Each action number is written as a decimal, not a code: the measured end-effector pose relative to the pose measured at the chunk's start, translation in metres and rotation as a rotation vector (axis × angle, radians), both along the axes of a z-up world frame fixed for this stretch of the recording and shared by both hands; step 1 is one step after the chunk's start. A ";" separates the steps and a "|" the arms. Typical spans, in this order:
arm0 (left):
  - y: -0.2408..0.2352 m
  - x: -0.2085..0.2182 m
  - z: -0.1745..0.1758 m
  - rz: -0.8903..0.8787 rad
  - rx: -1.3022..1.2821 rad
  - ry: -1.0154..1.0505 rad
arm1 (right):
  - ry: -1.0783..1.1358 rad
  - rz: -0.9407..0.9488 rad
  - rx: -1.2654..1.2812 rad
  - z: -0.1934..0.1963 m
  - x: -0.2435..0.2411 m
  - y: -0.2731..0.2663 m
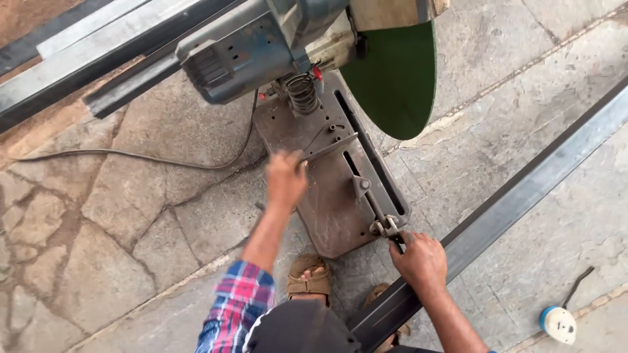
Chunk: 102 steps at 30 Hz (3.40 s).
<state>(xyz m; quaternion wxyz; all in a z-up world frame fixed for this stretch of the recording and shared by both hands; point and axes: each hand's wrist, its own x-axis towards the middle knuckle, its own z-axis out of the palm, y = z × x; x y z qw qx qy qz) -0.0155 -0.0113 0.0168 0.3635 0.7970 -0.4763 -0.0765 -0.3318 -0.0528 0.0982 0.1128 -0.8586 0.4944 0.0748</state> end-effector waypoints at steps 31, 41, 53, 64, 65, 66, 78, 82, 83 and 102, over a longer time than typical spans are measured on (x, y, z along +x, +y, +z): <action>0.009 -0.027 0.034 -0.126 0.307 -0.020 | -0.060 -0.072 0.028 -0.002 -0.006 0.010; -0.001 -0.022 -0.053 -0.010 0.102 -0.409 | -0.042 -0.060 -0.028 0.003 0.004 0.003; -0.082 0.054 -0.009 -0.320 0.210 -0.047 | 0.193 -0.064 0.120 -0.004 0.008 -0.005; -0.078 0.073 -0.053 -0.462 0.140 -0.182 | 0.214 -0.069 0.170 0.007 0.016 -0.020; -0.067 0.065 -0.042 -0.418 0.082 -0.126 | 0.229 -0.060 0.192 0.008 0.017 -0.020; -0.059 0.051 -0.041 -0.422 0.084 -0.128 | 0.226 -0.064 0.195 0.005 0.013 -0.027; -0.025 0.004 -0.011 -0.536 0.519 0.032 | -0.478 -0.156 0.125 -0.016 0.134 -0.091; -0.052 0.047 -0.049 -0.694 0.473 -0.114 | -0.345 -0.155 0.224 -0.035 0.173 -0.096; -0.061 0.058 -0.058 -0.684 0.376 -0.195 | -0.244 -0.144 0.267 -0.046 0.175 -0.098; -0.099 0.064 -0.059 -0.220 0.284 0.005 | -0.838 -0.334 0.612 -0.106 0.150 -0.150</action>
